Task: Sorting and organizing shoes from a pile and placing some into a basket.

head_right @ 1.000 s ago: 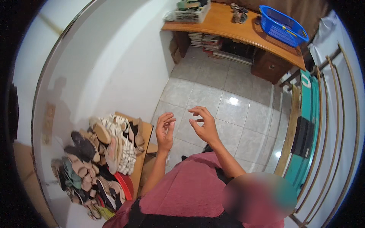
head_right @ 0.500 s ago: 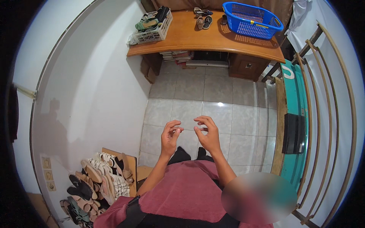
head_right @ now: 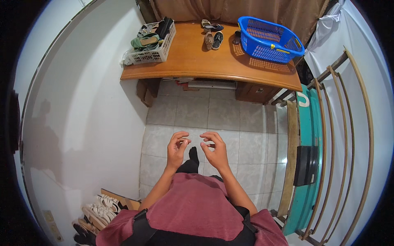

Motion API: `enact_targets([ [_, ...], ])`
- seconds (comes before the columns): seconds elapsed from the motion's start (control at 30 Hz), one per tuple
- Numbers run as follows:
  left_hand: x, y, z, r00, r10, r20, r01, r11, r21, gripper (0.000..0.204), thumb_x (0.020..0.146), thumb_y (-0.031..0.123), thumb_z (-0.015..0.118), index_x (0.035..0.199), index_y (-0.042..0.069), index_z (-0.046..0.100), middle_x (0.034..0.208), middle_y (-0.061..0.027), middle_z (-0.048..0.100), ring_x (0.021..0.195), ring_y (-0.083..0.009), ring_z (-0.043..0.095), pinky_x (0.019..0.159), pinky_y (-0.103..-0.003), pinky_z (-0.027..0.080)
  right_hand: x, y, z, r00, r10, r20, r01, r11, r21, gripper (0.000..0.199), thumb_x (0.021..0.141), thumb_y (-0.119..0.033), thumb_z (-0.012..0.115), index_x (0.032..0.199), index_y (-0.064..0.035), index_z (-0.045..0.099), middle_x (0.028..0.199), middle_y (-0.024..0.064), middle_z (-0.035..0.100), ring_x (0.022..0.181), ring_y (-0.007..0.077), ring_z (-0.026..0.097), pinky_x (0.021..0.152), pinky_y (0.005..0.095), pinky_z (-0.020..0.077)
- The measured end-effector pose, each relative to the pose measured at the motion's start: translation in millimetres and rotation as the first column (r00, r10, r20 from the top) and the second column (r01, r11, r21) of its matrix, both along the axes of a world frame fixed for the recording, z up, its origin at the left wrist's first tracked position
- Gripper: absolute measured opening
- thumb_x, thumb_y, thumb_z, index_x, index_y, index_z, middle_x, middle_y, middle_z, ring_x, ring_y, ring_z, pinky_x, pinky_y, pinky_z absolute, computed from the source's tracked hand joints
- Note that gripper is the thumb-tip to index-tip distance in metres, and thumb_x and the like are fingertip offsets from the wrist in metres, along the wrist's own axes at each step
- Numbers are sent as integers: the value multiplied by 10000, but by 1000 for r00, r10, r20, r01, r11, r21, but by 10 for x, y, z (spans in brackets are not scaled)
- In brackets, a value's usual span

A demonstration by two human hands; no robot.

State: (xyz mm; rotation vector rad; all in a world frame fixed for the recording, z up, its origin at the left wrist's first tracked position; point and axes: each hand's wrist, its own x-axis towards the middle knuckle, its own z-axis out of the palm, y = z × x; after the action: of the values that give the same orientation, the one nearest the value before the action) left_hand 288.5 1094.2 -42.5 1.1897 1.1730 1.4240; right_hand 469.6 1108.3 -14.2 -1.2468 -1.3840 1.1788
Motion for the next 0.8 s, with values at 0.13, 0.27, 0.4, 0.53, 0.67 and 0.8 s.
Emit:
enact_targets([
  [0.13, -240, 574, 152, 1000, -21, -9, 21, 1000, 20, 215, 993, 81, 624, 1191, 6, 665, 1278, -102, 604, 1005, -181, 697, 902, -309, 558, -219, 592, 132, 1000, -2, 13, 2, 1000, 27, 256, 898, -51, 716, 1152, -76, 730, 1234, 63, 638, 1028, 159, 646, 831, 301, 552],
  [0.27, -421, 1056, 196, 998, -36, -57, 38, 999, 38, 218, 996, 83, 620, 1193, -2, 663, 1280, -107, 603, 1011, -177, 698, 902, -308, 559, -405, 1047, 162, 1000, 0, -14, 1, 999, 35, 256, 901, -54, 719, 1156, -74, 731, 1239, 67, 638, 1029, 158, 648, 830, 293, 550],
  [0.4, -527, 1425, 185, 999, -41, -30, 42, 999, 32, 216, 998, 83, 621, 1194, -1, 661, 1279, -106, 602, 1009, -180, 699, 901, -305, 555, -537, 1387, 109, 999, 6, -35, -5, 1000, 16, 256, 902, -50, 718, 1157, -77, 730, 1242, 61, 638, 1028, 154, 651, 831, 289, 550],
  [0.53, -629, 1743, 32, 999, -31, -13, 31, 999, -8, 214, 1001, 87, 626, 1194, 2, 660, 1280, -99, 599, 1003, -181, 696, 903, -303, 550, -622, 1752, 30, 998, 47, -34, -48, 998, -36, 246, 916, -49, 712, 1159, -77, 719, 1250, 51, 614, 1048, 126, 639, 856, 283, 545],
  [0.67, -645, 2189, -44, 999, -53, 1, 52, 997, -54, 221, 996, 41, 610, 1208, -11, 644, 1298, -113, 573, 1036, -185, 639, 934, -332, 541, -619, 2201, -126, 997, 49, -53, -52, 998, -46, 238, 920, -24, 700, 1153, -71, 717, 1246, 38, 614, 1043, 114, 629, 845, 260, 536],
  [0.8, -617, 2784, -77, 999, -49, -24, 48, 998, -41, 210, 1002, 65, 617, 1198, 1, 651, 1284, -96, 586, 1023, -166, 651, 902, -311, 538, -617, 2788, -209, 995, 50, -87, -54, 997, -49, 232, 922, -11, 696, 1147, -65, 718, 1237, 34, 614, 1039, 114, 624, 842, 251, 533],
])
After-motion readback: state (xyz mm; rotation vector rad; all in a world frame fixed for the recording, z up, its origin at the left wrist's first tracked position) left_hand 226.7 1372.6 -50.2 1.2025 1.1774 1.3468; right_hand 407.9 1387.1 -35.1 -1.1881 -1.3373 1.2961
